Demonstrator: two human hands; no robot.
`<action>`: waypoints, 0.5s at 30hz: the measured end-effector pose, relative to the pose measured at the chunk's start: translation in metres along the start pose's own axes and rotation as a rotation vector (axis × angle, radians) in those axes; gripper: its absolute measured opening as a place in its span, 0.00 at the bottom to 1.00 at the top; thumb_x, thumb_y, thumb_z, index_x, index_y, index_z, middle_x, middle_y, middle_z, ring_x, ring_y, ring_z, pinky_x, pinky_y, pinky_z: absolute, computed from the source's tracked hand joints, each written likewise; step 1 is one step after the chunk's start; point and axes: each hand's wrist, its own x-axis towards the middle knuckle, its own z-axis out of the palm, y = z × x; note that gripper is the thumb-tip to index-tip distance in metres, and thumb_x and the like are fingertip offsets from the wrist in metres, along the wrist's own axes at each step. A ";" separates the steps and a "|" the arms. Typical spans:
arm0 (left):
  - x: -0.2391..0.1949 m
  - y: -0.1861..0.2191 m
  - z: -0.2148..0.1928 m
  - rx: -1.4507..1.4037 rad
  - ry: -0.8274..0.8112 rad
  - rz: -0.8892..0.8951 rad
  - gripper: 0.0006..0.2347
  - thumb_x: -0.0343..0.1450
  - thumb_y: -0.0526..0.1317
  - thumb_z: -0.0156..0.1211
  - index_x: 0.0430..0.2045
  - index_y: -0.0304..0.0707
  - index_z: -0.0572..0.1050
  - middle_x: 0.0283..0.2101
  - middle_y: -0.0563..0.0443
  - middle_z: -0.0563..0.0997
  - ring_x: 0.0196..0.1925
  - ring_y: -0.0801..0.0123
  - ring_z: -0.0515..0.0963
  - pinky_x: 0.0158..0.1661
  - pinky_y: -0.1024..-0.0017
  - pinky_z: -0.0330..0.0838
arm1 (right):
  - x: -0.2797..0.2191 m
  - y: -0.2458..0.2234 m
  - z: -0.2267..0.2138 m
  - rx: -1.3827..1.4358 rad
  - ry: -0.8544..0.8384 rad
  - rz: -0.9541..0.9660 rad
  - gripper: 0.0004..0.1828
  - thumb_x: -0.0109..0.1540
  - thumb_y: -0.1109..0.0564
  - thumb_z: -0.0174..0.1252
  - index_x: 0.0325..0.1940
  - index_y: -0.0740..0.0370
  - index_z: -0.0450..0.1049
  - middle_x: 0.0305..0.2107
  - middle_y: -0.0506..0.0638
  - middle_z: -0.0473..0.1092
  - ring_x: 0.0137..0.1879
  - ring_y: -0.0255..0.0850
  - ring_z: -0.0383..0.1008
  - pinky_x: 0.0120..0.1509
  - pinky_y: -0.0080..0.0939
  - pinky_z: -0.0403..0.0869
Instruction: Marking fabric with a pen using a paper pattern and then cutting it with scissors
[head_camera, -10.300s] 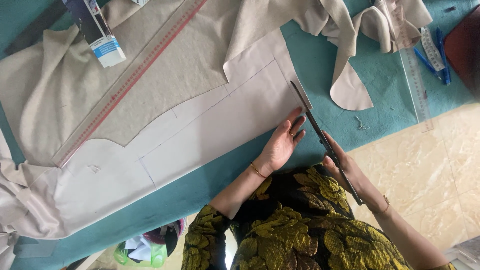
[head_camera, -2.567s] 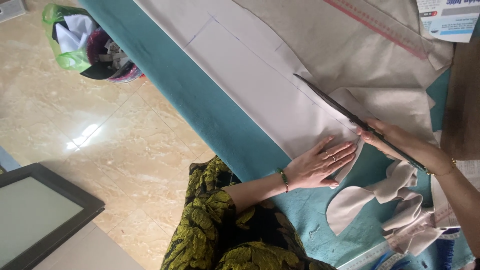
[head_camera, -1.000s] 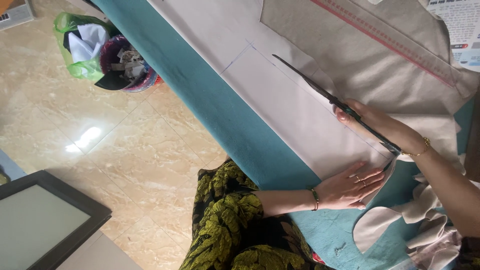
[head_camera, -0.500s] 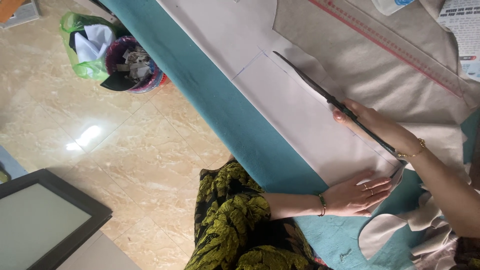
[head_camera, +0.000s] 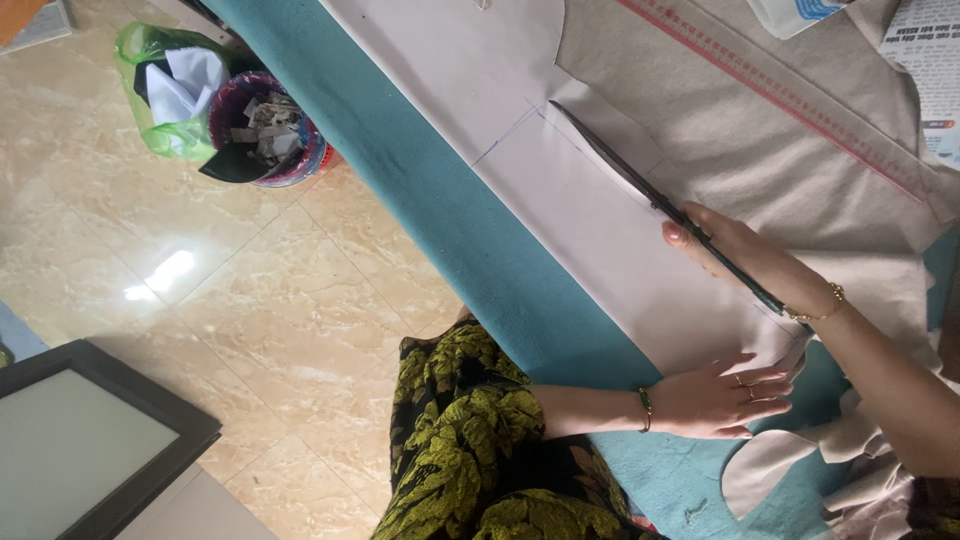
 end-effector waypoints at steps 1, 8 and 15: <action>0.000 0.000 0.001 -0.048 0.009 0.011 0.29 0.78 0.66 0.49 0.72 0.58 0.56 0.77 0.62 0.56 0.79 0.69 0.47 0.77 0.57 0.42 | -0.002 -0.011 -0.001 0.031 0.000 0.002 0.26 0.67 0.31 0.40 0.36 0.55 0.63 0.29 0.42 0.57 0.34 0.35 0.56 0.41 0.40 0.61; -0.007 -0.004 0.005 -0.131 0.101 0.092 0.28 0.82 0.61 0.65 0.70 0.61 0.56 0.76 0.71 0.61 0.79 0.67 0.48 0.79 0.60 0.43 | -0.013 -0.059 -0.004 0.288 -0.020 0.098 0.24 0.70 0.35 0.43 0.32 0.55 0.56 0.24 0.41 0.47 0.28 0.33 0.47 0.32 0.36 0.55; -0.052 -0.035 -0.002 -0.371 0.163 0.052 0.21 0.77 0.50 0.61 0.65 0.56 0.70 0.73 0.61 0.65 0.80 0.63 0.50 0.80 0.55 0.39 | 0.023 0.016 0.025 0.471 -0.015 0.140 0.24 0.66 0.33 0.49 0.35 0.55 0.60 0.25 0.41 0.48 0.25 0.30 0.45 0.23 0.33 0.46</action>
